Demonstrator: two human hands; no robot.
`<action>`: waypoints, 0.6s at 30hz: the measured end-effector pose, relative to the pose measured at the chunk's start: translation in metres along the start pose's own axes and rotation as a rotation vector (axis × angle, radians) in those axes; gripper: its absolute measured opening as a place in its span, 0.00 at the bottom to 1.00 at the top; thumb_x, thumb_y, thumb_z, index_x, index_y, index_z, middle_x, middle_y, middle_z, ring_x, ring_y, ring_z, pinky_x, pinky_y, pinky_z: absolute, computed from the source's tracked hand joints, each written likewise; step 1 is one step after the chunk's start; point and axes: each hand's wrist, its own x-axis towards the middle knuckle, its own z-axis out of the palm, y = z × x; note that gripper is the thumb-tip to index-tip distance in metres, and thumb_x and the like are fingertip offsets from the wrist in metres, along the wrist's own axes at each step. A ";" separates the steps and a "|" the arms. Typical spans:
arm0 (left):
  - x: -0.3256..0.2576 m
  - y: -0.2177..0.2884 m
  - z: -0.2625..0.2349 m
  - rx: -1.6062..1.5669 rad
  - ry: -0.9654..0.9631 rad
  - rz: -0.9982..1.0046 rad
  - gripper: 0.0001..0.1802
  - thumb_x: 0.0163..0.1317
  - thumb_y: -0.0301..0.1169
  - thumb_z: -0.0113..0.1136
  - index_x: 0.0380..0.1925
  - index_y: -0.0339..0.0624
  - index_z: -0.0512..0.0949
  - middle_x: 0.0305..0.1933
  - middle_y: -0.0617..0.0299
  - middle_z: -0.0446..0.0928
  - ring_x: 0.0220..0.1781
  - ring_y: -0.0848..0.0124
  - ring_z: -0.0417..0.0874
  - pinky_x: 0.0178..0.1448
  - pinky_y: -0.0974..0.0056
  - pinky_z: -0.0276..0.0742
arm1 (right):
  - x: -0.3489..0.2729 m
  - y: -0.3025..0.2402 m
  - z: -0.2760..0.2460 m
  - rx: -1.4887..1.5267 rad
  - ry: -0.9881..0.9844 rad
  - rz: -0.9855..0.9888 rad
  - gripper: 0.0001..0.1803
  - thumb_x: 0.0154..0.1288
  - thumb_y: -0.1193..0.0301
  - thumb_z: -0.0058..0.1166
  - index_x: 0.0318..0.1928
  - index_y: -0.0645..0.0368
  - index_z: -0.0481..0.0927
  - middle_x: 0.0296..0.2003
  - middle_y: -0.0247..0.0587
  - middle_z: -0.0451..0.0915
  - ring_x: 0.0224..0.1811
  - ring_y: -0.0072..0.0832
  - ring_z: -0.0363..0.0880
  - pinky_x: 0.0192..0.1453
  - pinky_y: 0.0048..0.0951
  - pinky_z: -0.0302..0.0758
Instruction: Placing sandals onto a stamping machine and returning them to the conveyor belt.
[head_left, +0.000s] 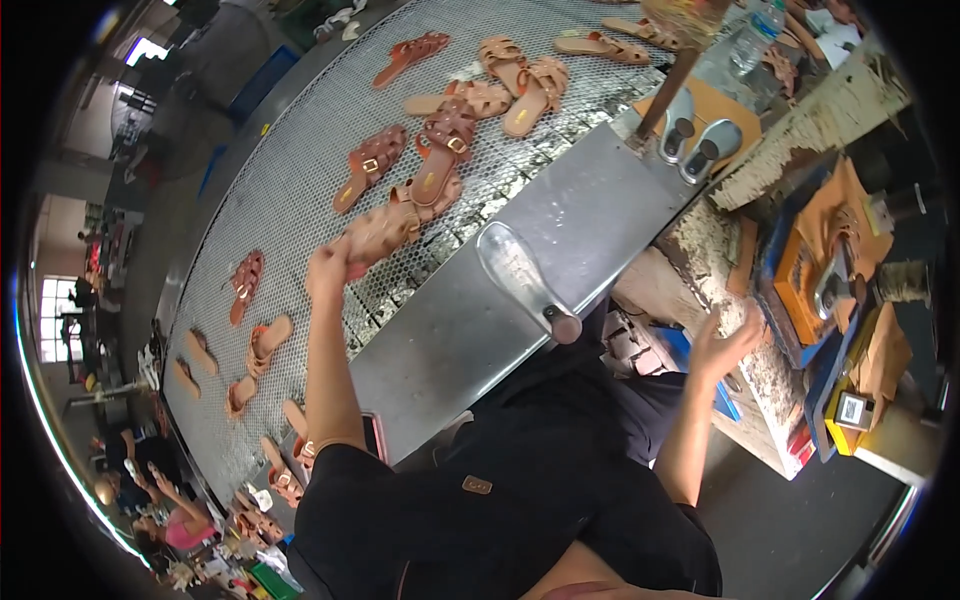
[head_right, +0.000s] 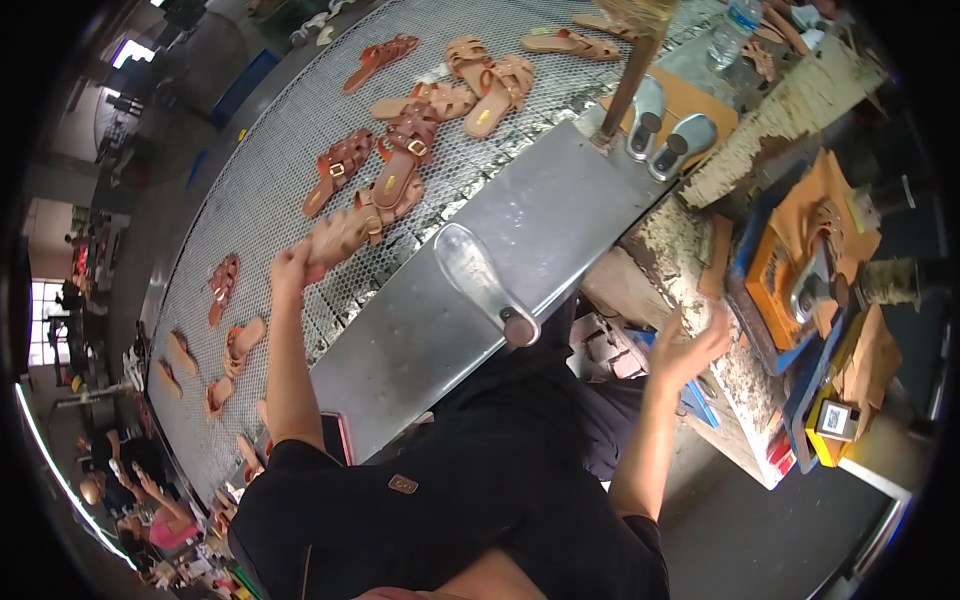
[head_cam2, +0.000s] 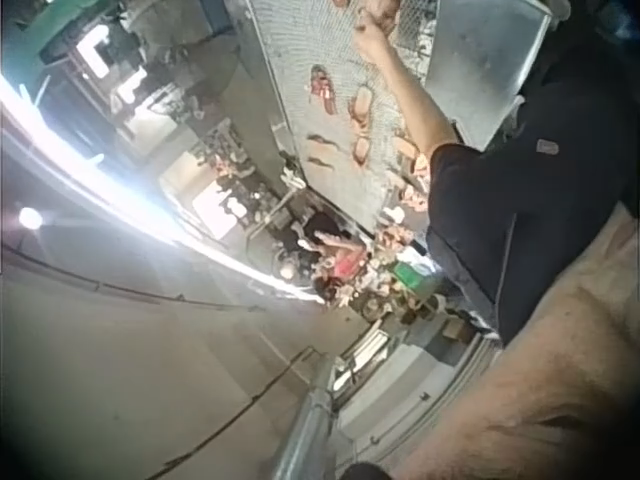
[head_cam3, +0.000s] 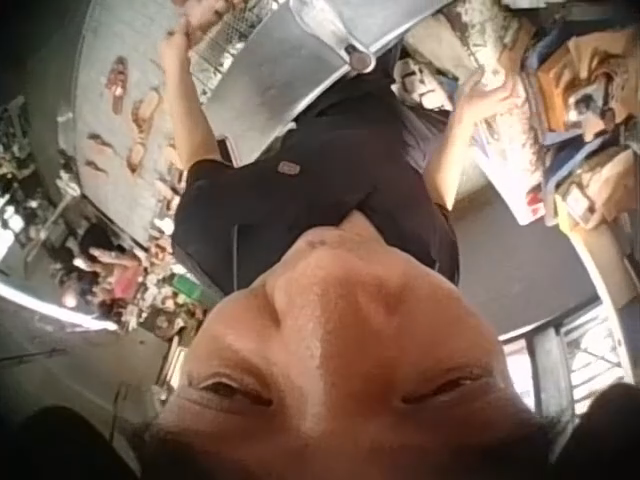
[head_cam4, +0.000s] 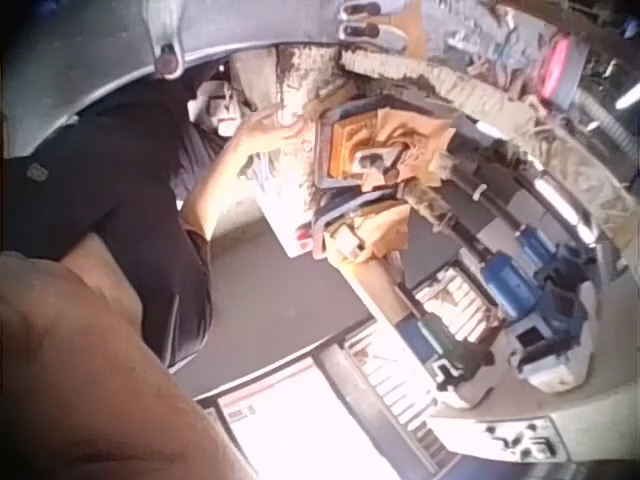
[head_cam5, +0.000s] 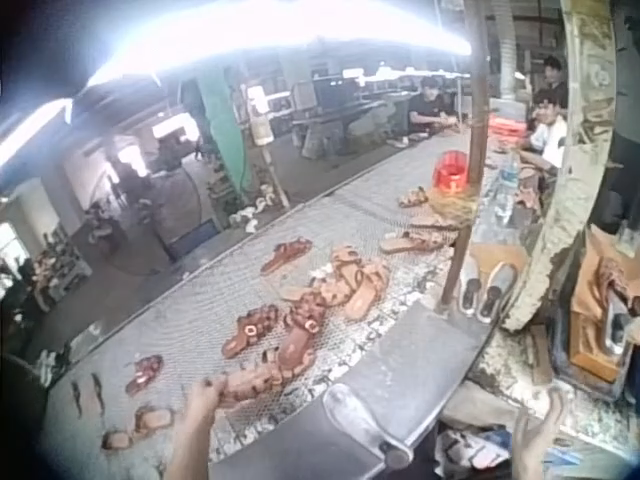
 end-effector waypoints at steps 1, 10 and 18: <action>-0.014 0.024 0.019 -0.112 -0.014 -0.006 0.25 0.75 0.42 0.68 0.51 0.25 0.79 0.38 0.51 0.86 0.31 0.64 0.91 0.35 0.65 0.91 | -0.023 -0.015 0.008 0.083 -0.087 0.017 0.32 0.67 0.71 0.71 0.67 0.69 0.74 0.63 0.62 0.76 0.69 0.59 0.72 0.73 0.55 0.72; 0.029 0.129 0.254 -0.444 -0.273 0.244 0.20 0.77 0.37 0.60 0.57 0.29 0.81 0.50 0.42 0.86 0.45 0.53 0.93 0.48 0.60 0.91 | -0.091 -0.106 0.034 0.463 -0.503 0.074 0.25 0.67 0.77 0.67 0.63 0.67 0.76 0.61 0.60 0.77 0.65 0.58 0.77 0.71 0.49 0.75; 0.208 0.001 0.070 0.701 0.440 0.314 0.32 0.70 0.47 0.64 0.59 0.25 0.78 0.68 0.35 0.78 0.71 0.41 0.78 0.73 0.44 0.74 | -0.141 -0.022 0.011 0.347 -0.559 0.352 0.19 0.72 0.75 0.65 0.60 0.69 0.80 0.54 0.54 0.80 0.46 0.42 0.86 0.50 0.39 0.84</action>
